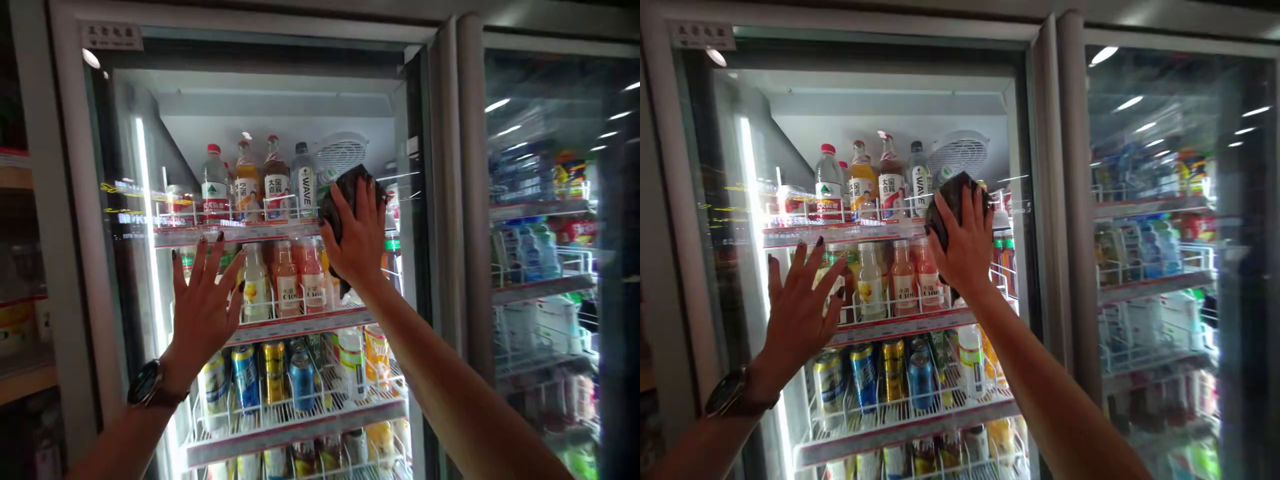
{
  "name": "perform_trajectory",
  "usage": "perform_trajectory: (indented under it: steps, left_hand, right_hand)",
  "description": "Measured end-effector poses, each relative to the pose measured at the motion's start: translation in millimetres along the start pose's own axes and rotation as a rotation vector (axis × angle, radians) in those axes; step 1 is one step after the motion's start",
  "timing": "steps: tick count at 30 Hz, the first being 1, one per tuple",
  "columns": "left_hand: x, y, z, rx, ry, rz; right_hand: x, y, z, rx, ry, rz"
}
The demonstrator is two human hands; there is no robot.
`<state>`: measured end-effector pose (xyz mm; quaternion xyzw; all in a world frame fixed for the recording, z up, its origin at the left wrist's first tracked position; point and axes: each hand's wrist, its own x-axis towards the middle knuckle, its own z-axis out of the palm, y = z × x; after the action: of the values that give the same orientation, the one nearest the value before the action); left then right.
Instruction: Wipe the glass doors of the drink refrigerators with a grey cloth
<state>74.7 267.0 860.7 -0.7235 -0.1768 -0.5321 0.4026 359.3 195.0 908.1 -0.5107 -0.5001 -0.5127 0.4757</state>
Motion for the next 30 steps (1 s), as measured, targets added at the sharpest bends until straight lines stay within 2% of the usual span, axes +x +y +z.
perform_trajectory:
  steps: [2, 3, 5, 7, 9, 10, 12, 14, 16, 18, 20, 23, 25, 27, 30]
  left_hand:
    - [6, -1, 7.2, 0.004, 0.020, -0.049]
    - [6, -1, 9.7, 0.010, 0.030, -0.069]
    - [4, 2, 12.0, 0.024, 0.043, -0.091]
    - [-1, 7, 12.1, 0.034, 0.054, -0.101]
    - [-8, 11, 11.5, 0.032, 0.055, -0.100]
    - [-11, 13, 11.3, 0.029, 0.046, -0.097]
    - [-17, 17, 11.3, 0.028, 0.017, -0.091]
    - [-20, 20, 12.1, 0.037, -0.005, -0.089]
    - [-23, 23, 13.5, 0.044, 0.000, -0.095]
    - [-29, 27, 15.5, 0.030, 0.013, -0.108]
    - [-39, 32, 17.4, 0.009, 0.023, -0.122]
    - [-61, 42, 18.3, -0.007, 0.031, -0.141]
    - [-76, 49, 16.9, -0.019, 0.018, -0.131]
    - [-87, 56, 14.6, -0.040, -0.009, -0.123]
    - [-95, 64, 12.8, -0.069, -0.043, -0.149]
  right_hand:
    - [24, -18, 8, -0.020, 0.032, 0.022]
    - [20, -32, 12, -0.016, 0.018, -0.013]
    - [-13, -60, 15, 0.015, -0.039, -0.123]
    - [-63, -76, 12, 0.056, -0.114, -0.252]
    - [-101, -77, 5, 0.087, -0.197, -0.387]
    - [-109, -73, 1, 0.093, -0.232, -0.434]
    - [-98, -63, -2, 0.092, -0.257, -0.438]
    - [-59, -57, 0, 0.076, -0.208, -0.317]
    - [-20, -61, 7, 0.059, -0.124, -0.159]
    - [-5, -75, 14, 0.050, -0.073, -0.058]
    - [-30, -95, 18, 0.058, -0.089, -0.044]
    - [-116, -122, 16, 0.098, -0.181, -0.131]
    - [-167, -127, 10, 0.129, -0.237, -0.194]
    - [-190, -114, 3, 0.144, -0.262, -0.210]
    - [-181, -59, -1, 0.106, -0.186, -0.053]
